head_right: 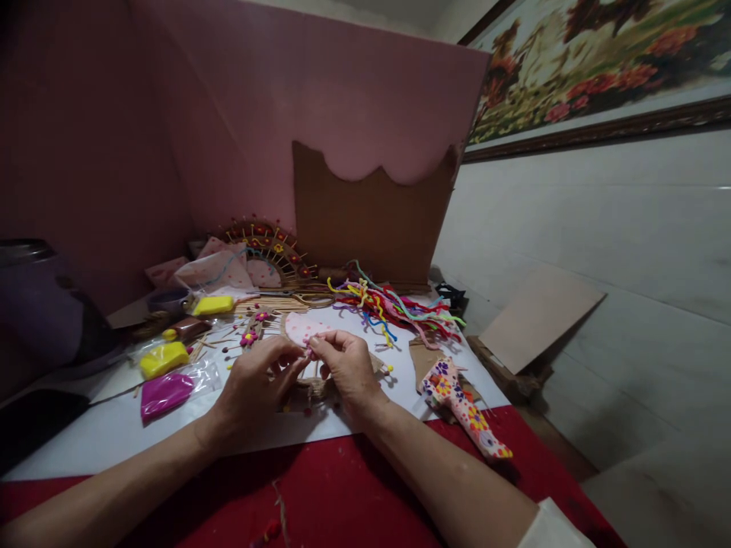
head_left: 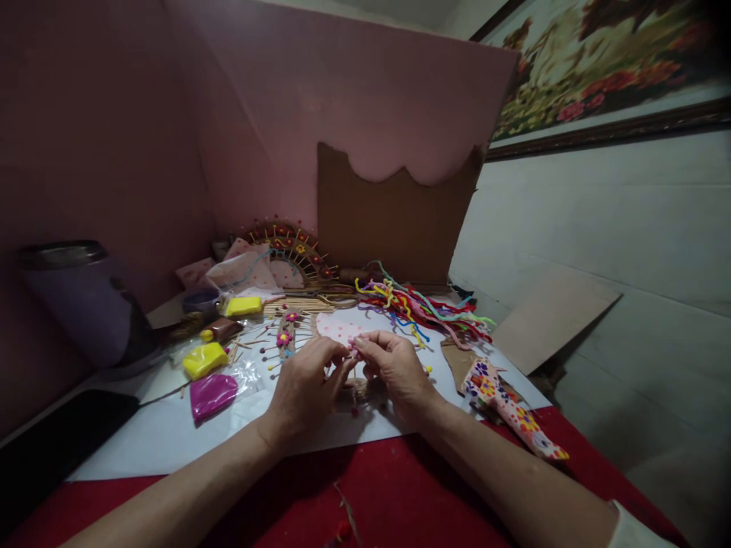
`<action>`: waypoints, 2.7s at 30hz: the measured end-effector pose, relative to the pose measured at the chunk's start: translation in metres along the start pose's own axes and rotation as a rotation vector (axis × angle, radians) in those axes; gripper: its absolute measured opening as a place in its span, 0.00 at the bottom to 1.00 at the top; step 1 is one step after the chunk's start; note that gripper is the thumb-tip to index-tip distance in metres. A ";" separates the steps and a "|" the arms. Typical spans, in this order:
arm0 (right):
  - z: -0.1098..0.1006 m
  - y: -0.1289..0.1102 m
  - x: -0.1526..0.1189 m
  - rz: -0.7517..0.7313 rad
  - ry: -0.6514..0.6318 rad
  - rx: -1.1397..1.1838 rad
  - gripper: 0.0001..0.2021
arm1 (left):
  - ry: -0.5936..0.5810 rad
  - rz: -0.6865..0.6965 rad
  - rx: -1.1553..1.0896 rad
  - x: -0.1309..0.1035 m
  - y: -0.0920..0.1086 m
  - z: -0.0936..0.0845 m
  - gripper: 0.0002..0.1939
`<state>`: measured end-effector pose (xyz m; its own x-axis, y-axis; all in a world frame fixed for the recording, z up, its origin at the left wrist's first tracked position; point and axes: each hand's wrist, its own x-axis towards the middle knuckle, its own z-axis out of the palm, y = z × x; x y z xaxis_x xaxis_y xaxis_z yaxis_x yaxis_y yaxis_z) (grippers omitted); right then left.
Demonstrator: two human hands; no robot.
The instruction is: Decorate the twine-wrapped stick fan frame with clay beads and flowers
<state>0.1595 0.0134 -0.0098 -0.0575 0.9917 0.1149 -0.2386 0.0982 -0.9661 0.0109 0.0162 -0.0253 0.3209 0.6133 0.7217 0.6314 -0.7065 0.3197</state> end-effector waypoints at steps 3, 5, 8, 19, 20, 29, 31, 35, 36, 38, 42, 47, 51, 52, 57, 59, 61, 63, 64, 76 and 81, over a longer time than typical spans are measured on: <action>0.001 0.003 -0.001 0.007 -0.010 -0.005 0.11 | -0.007 -0.027 -0.018 -0.001 -0.003 0.003 0.05; 0.001 0.005 -0.002 0.005 -0.006 -0.011 0.11 | -0.021 -0.040 -0.043 -0.002 -0.003 0.004 0.06; 0.002 0.004 -0.003 -0.008 0.003 -0.033 0.11 | -0.031 -0.039 -0.081 -0.002 -0.002 0.002 0.07; 0.003 0.002 -0.003 -0.065 -0.012 -0.058 0.11 | 0.014 0.006 -0.176 0.000 -0.002 0.002 0.06; 0.003 0.003 -0.003 -0.068 -0.004 -0.062 0.12 | 0.024 0.008 -0.163 -0.001 -0.002 0.002 0.06; 0.002 0.005 -0.003 -0.018 -0.016 -0.075 0.13 | 0.095 0.053 0.088 0.001 0.001 -0.003 0.07; 0.002 0.004 -0.002 -0.018 -0.010 -0.087 0.12 | 0.088 0.048 0.095 0.001 0.000 -0.004 0.07; 0.002 0.003 -0.003 0.000 0.007 -0.099 0.12 | 0.062 0.057 0.103 0.001 -0.001 -0.004 0.07; 0.002 0.003 -0.003 0.004 0.012 -0.101 0.12 | 0.053 0.062 0.103 0.000 -0.002 -0.004 0.07; 0.003 0.002 -0.004 0.003 0.016 -0.109 0.12 | 0.040 0.070 0.093 0.000 -0.002 -0.003 0.07; 0.003 0.000 -0.006 -0.020 0.009 -0.128 0.10 | 0.049 0.089 0.077 0.002 0.000 -0.004 0.08; 0.005 -0.001 -0.008 -0.028 0.014 -0.121 0.09 | 0.061 0.130 0.107 0.002 0.002 -0.004 0.09; 0.003 0.000 -0.006 -0.011 -0.003 -0.121 0.11 | 0.042 0.081 0.056 0.001 0.001 -0.005 0.09; 0.002 0.001 -0.004 -0.007 -0.009 -0.115 0.11 | 0.034 0.035 0.011 0.002 0.002 -0.005 0.08; -0.002 0.001 0.001 -0.004 -0.039 -0.165 0.12 | 0.009 -0.286 -0.371 0.007 0.004 -0.008 0.08; -0.003 0.001 0.002 -0.006 -0.066 -0.183 0.12 | -0.019 -0.377 -0.499 0.010 0.005 -0.008 0.08; -0.004 0.000 0.003 -0.026 -0.086 -0.165 0.12 | -0.054 -0.491 -0.619 0.012 0.005 -0.009 0.10; -0.004 -0.001 0.004 -0.044 -0.094 -0.147 0.12 | -0.056 -0.616 -0.752 0.013 0.006 -0.010 0.12; -0.005 -0.001 0.004 -0.049 -0.091 -0.152 0.11 | -0.048 -0.669 -0.809 0.013 0.007 -0.010 0.12; -0.007 0.000 0.003 -0.196 -0.051 -0.368 0.11 | -0.059 -0.805 -0.935 0.016 0.009 -0.015 0.12; -0.010 -0.003 0.004 -0.217 -0.120 -0.480 0.11 | -0.248 -0.813 -0.958 0.017 0.005 -0.016 0.14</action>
<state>0.1700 0.0182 -0.0084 -0.1729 0.9307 0.3224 0.2109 0.3547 -0.9109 0.0075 0.0174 -0.0016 0.2721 0.9622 0.0112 -0.0183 -0.0065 0.9998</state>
